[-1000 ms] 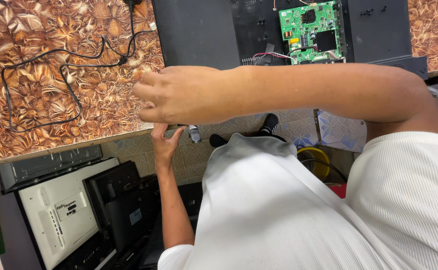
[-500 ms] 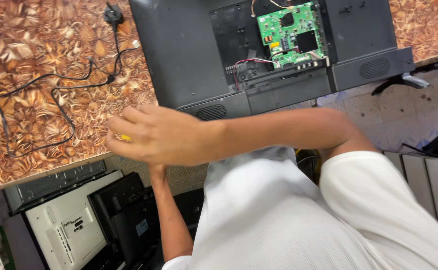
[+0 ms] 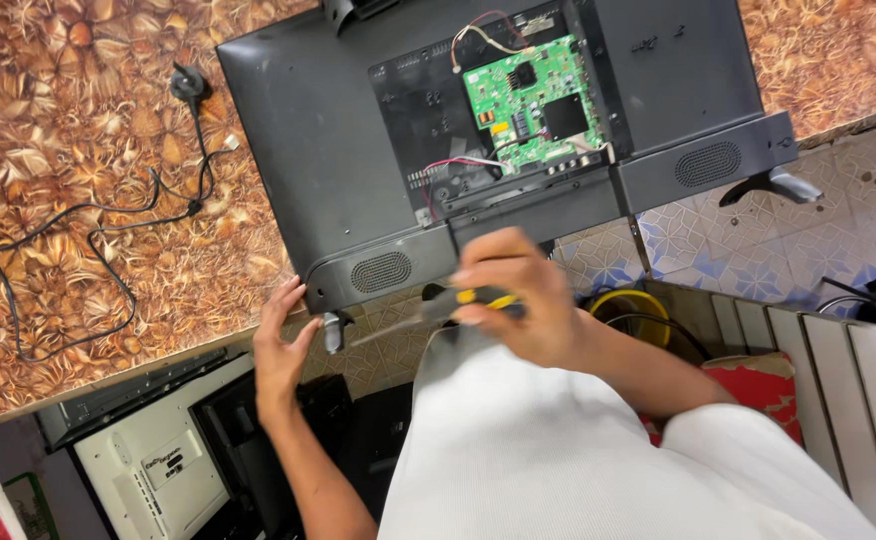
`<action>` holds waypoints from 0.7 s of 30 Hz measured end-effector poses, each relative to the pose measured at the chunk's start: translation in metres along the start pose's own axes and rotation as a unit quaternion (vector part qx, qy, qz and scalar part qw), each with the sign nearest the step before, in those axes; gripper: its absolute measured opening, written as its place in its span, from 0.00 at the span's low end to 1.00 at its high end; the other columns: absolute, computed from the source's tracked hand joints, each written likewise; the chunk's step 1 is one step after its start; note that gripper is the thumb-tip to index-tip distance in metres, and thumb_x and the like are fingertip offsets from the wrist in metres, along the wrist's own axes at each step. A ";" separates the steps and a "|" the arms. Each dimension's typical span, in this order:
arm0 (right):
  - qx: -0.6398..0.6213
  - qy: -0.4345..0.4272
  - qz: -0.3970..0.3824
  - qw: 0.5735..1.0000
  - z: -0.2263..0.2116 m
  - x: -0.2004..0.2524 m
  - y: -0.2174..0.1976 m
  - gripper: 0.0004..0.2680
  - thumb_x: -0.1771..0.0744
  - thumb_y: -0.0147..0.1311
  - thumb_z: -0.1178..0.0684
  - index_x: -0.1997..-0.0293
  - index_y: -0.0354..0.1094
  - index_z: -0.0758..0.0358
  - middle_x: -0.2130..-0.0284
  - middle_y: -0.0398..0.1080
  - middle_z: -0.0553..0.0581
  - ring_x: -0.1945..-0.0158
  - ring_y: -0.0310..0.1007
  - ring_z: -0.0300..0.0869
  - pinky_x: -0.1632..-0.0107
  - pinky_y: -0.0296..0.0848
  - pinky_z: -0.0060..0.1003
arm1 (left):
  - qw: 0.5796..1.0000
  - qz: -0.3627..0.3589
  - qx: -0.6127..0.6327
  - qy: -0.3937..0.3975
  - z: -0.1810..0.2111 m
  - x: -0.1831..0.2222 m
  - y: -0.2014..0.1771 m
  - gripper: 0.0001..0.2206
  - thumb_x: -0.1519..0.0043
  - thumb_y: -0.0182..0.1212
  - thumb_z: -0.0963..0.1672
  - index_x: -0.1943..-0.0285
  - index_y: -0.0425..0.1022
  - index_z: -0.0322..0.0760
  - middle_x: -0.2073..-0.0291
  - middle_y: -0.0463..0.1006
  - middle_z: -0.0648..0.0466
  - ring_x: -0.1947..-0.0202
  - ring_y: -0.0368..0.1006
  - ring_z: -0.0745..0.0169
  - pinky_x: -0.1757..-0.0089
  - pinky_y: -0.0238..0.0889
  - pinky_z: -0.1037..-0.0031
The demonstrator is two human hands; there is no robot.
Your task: The person uses a screwdriver to remove screws from the back of a CRT television, detaches the rear cover, and then reattaches it by screwing it back in place.
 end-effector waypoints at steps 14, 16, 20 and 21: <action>0.089 0.182 0.432 0.879 0.003 0.072 -0.185 0.09 0.30 0.49 0.47 0.59 0.57 0.60 0.67 0.62 0.62 0.66 0.62 0.44 0.70 0.71 0.34 | 0.986 0.028 -0.007 0.165 0.253 -0.120 0.151 0.09 0.28 0.53 0.41 0.53 0.80 0.30 0.56 0.83 0.48 0.54 0.79 0.54 0.51 0.70 0.65; 0.086 0.179 0.447 0.872 0.001 0.076 -0.205 0.09 0.30 0.49 0.47 0.59 0.57 0.60 0.67 0.61 0.62 0.68 0.61 0.42 0.74 0.68 0.31 | 0.983 -0.042 0.033 0.174 0.260 -0.145 0.203 0.07 0.29 0.55 0.39 0.51 0.79 0.32 0.57 0.82 0.49 0.56 0.79 0.55 0.52 0.70 0.68; 0.088 0.170 0.480 0.856 0.003 0.093 -0.246 0.08 0.30 0.50 0.48 0.59 0.57 0.60 0.67 0.61 0.62 0.70 0.62 0.42 0.74 0.66 0.33 | 0.965 -0.157 0.027 0.209 0.259 -0.198 0.294 0.07 0.32 0.56 0.36 0.50 0.78 0.35 0.66 0.77 0.52 0.68 0.70 0.58 0.62 0.62 0.70; 0.085 0.171 0.480 0.856 0.004 0.097 -0.254 0.08 0.30 0.50 0.48 0.59 0.57 0.60 0.67 0.61 0.62 0.70 0.62 0.42 0.74 0.66 0.33 | 0.965 -0.156 0.025 0.208 0.251 -0.212 0.313 0.07 0.32 0.56 0.36 0.50 0.78 0.35 0.66 0.77 0.52 0.68 0.70 0.58 0.62 0.62 0.70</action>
Point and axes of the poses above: each hand's wrist, its own x-axis away from the middle knuckle, its own y-axis out of the palm, z = x × y, the point moved 2 cm from there along -x, towards the middle knuckle
